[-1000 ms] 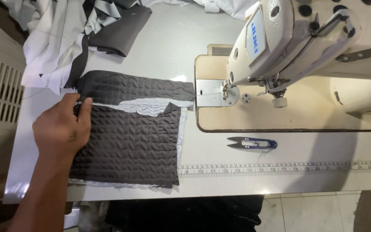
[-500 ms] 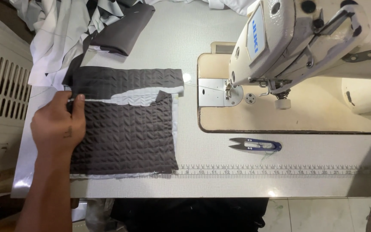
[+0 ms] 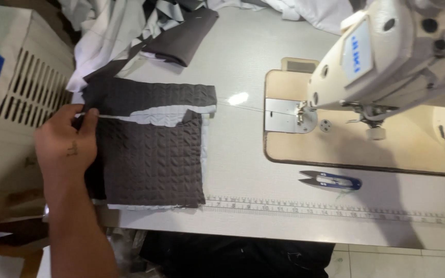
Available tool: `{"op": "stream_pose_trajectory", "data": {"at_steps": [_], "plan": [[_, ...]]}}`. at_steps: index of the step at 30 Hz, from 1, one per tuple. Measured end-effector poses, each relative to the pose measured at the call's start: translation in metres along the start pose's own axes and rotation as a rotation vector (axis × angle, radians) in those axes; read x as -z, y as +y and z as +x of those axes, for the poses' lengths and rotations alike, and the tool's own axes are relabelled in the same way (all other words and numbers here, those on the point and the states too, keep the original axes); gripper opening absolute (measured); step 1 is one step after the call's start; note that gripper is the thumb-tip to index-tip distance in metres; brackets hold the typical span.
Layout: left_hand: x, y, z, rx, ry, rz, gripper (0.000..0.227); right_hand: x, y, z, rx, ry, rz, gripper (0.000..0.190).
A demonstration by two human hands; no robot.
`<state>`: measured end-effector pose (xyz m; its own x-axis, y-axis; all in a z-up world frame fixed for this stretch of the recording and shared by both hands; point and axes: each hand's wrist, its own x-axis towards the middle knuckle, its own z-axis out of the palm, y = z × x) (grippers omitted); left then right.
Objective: Trimming excess threads from a quilted fabric piece and preparing it for sewing on an industrial machine.
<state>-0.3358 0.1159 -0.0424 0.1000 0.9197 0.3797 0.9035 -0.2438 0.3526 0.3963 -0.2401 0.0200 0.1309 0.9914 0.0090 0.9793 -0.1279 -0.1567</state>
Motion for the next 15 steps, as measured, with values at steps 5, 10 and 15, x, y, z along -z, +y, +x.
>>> {"op": "stream_pose_trajectory", "data": {"at_steps": [5,10,15], "plan": [[0.007,0.004,-0.001,-0.015,-0.02,-0.15,0.036,-0.034,-0.123,0.037,-0.044,-0.076,-0.005,0.065],[0.009,0.008,0.005,0.001,-0.066,-0.15,0.042,-0.038,-0.172,0.057,-0.038,-0.075,0.014,0.037],[0.017,0.016,0.007,0.08,-0.135,-0.132,0.044,-0.044,-0.228,0.08,0.018,-0.073,0.082,0.045]]}}
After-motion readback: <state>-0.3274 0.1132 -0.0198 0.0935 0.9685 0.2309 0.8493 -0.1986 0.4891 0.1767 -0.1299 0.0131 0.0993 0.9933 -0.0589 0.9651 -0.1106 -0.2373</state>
